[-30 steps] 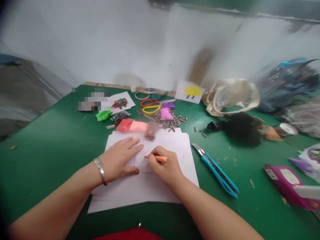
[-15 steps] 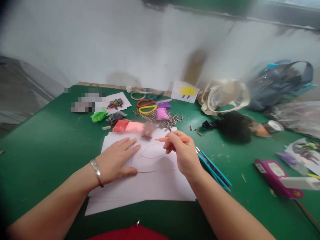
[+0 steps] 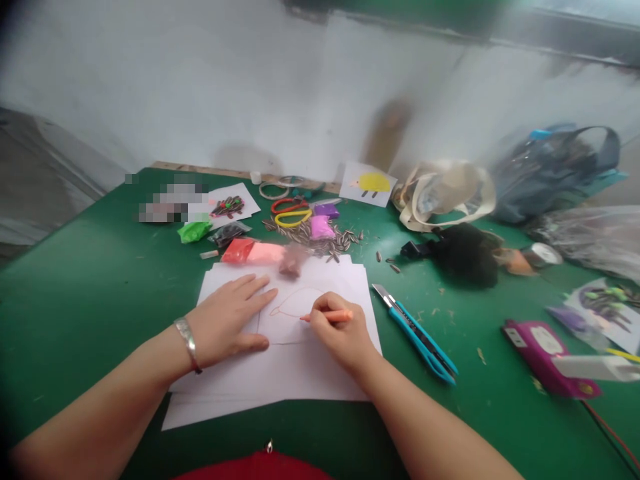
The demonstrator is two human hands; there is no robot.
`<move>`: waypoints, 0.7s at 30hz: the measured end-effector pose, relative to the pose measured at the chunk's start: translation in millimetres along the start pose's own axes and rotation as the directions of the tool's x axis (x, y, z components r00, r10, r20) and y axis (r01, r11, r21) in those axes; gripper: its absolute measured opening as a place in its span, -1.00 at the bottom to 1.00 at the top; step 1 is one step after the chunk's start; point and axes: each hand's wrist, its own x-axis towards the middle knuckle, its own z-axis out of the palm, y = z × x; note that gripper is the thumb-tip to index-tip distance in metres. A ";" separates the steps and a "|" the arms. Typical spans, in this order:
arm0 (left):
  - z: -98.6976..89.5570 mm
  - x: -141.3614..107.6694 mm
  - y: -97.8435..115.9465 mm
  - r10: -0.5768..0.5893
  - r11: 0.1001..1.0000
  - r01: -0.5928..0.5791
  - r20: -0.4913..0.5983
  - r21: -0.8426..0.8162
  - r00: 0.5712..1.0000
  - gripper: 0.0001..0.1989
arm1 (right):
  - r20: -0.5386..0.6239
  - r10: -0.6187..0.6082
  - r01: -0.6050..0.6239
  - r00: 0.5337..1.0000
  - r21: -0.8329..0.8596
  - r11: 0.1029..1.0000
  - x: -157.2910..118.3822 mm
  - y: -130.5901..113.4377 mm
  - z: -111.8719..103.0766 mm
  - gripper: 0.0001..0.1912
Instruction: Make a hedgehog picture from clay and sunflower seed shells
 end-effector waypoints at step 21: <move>-6.9 0.2 4.1 -0.010 1.000 0.010 0.046 -0.013 0.999 -0.21 | 0.057 -0.023 0.028 0.998 -0.099 0.995 -0.5 3.9 2.9 -0.87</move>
